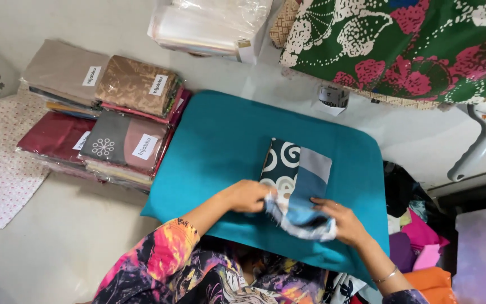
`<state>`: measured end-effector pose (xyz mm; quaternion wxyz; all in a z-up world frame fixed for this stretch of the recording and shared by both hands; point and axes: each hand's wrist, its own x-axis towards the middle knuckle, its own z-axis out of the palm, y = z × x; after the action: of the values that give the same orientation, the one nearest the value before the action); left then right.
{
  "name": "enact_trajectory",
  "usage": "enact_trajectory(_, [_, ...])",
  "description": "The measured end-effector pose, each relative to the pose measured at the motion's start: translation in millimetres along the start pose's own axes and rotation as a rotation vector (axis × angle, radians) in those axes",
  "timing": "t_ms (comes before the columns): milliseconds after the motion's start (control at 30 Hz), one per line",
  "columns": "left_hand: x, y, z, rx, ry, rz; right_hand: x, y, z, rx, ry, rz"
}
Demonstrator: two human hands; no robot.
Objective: Folding fabric items, cleaning them with a lint roller, and placing them into plastic bags for packaging.
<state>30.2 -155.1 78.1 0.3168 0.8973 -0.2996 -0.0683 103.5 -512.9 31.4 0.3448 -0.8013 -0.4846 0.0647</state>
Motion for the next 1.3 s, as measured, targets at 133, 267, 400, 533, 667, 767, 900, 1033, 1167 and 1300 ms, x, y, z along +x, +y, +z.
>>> enact_trajectory(133, [60,-109,73,-0.238,0.223,-0.321,-5,100,9,0.103,0.141,0.313])
enact_trajectory(267, [85,-126,78,-0.392,0.316,-0.528,23,98,6,0.622,0.301,0.793])
enact_trajectory(400, [81,-78,37,-0.426,0.327,-0.570,71,6,-32,0.634,0.185,0.940])
enact_trajectory(533, [95,-93,50,-0.343,0.319,-0.592,89,17,-27,0.544,0.241,0.880])
enact_trajectory(667, [98,-88,46,-0.217,0.333,-0.677,85,95,7,0.681,0.549,0.934])
enact_trajectory(767, [94,-73,37,-0.186,0.348,-0.739,92,91,10,0.645,0.595,0.971])
enact_trajectory(900, [98,-40,18,-0.111,0.326,-0.734,89,128,17,0.175,0.577,0.880])
enact_trajectory(1033, [94,-10,-8,-0.084,0.320,-0.767,105,91,15,-0.093,0.598,0.838])
enact_trajectory(1167, [111,-44,20,-0.004,0.305,-0.838,114,58,20,-0.391,0.532,0.916])
enact_trajectory(1300, [122,-52,35,0.561,0.560,-0.651,116,51,21,-0.543,0.555,0.820])
